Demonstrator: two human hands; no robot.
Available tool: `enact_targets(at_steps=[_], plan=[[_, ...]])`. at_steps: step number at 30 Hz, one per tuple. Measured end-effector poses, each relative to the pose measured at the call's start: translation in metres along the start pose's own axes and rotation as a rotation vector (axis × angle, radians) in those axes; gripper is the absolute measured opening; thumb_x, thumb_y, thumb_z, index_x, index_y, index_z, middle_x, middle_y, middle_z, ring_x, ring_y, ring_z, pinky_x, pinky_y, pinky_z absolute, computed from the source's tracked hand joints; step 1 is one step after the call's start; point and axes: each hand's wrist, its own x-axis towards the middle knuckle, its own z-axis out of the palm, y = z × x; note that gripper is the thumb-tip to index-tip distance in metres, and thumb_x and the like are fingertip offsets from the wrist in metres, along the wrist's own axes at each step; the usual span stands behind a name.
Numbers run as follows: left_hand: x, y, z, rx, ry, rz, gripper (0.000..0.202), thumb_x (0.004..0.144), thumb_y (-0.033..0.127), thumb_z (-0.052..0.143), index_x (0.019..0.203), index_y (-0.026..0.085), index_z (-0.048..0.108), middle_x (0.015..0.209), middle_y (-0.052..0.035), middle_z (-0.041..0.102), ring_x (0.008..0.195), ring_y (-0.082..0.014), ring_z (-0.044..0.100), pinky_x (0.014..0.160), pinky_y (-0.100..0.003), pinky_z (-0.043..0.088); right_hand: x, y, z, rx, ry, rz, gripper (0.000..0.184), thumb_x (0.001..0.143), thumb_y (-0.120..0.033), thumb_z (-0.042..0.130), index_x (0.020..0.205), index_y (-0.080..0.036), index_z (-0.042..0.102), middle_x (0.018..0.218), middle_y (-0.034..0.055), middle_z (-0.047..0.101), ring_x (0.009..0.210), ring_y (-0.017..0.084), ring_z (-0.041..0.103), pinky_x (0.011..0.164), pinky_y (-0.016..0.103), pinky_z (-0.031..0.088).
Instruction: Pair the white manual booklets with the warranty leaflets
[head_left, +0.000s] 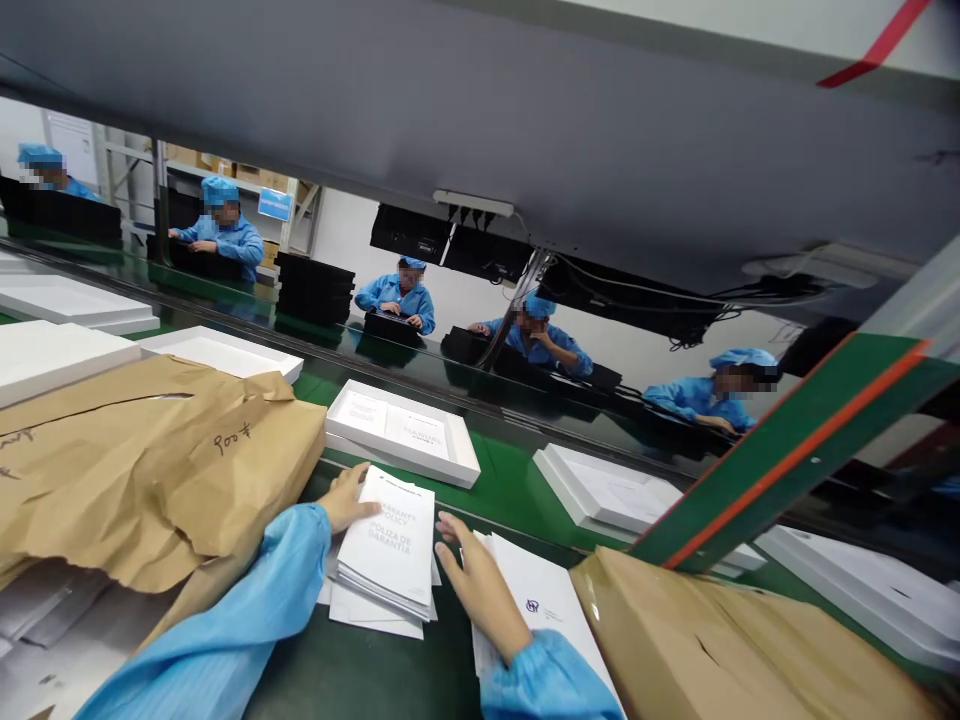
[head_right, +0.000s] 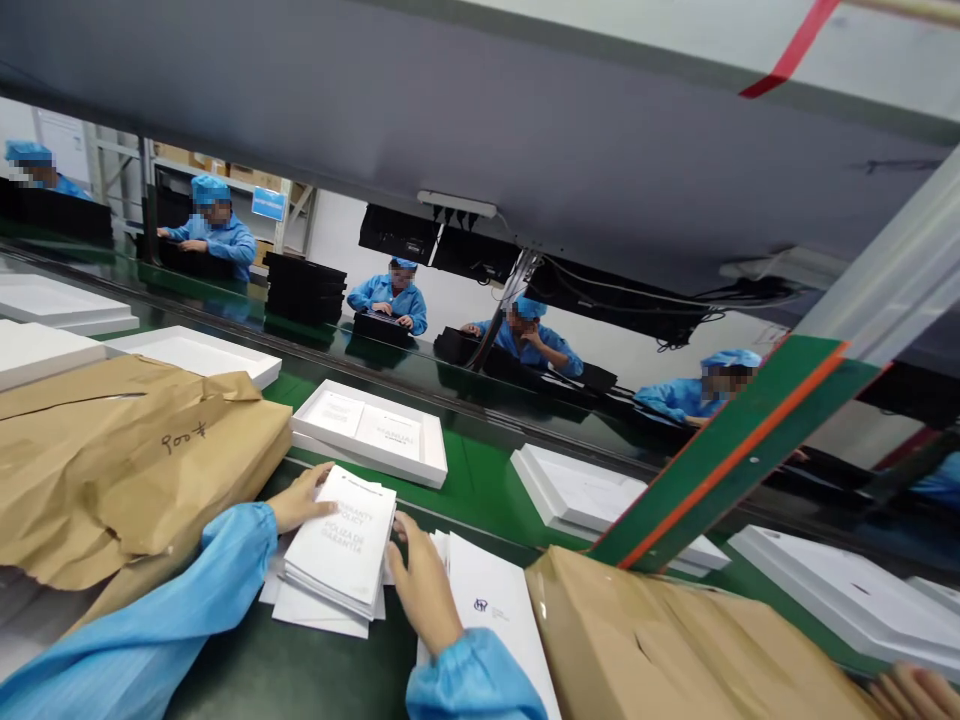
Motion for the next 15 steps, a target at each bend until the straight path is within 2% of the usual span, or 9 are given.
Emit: enact_targets(at_steps=[4,7,11,15], plan=[[-0.011,0.017,0.016,0.310,0.102,-0.124,0.083,0.052,0.038,0.056,0.123,0.016,0.018,0.120,-0.0137,0.028,0.110,-0.0294,0.024,0.087,-0.040,0.020,-0.016,0.002,0.013,-0.063,0.064,-0.044,0.042,0.072,-0.025,0.040,0.113,-0.019,0.039,0.113,0.0068,0.047,0.104,0.021,0.041,0.088,0.037,0.031],[-0.016,0.026,0.022,0.444,0.146,-0.115,0.083,0.053,0.043,0.053,0.124,0.017,0.017,0.123,-0.0118,0.026,0.112,-0.0277,0.019,0.088,-0.039,0.019,-0.020,0.000,0.017,-0.091,0.130,-0.096,0.041,0.072,-0.025,0.042,0.113,-0.023,0.041,0.114,0.0045,0.047,0.105,0.023,0.039,0.089,0.041,0.030],[-0.017,0.028,0.023,0.492,0.175,-0.121,0.084,0.053,0.048,0.052,0.123,0.017,0.017,0.124,-0.0114,0.025,0.113,-0.0276,0.018,0.088,-0.040,0.018,-0.025,-0.003,0.020,-0.102,0.168,-0.192,0.040,0.073,-0.022,0.041,0.113,-0.026,0.040,0.115,0.0018,0.046,0.107,0.022,0.037,0.090,0.042,0.029],[-0.015,0.025,0.022,0.455,0.215,-0.077,0.078,0.054,0.047,0.052,0.121,0.018,0.024,0.122,-0.0105,0.028,0.111,-0.0264,0.021,0.088,-0.037,0.020,-0.028,-0.005,0.023,0.080,0.186,-0.182,0.038,0.076,-0.021,0.038,0.113,-0.026,0.038,0.116,0.0016,0.043,0.108,0.019,0.035,0.090,0.039,0.030]])
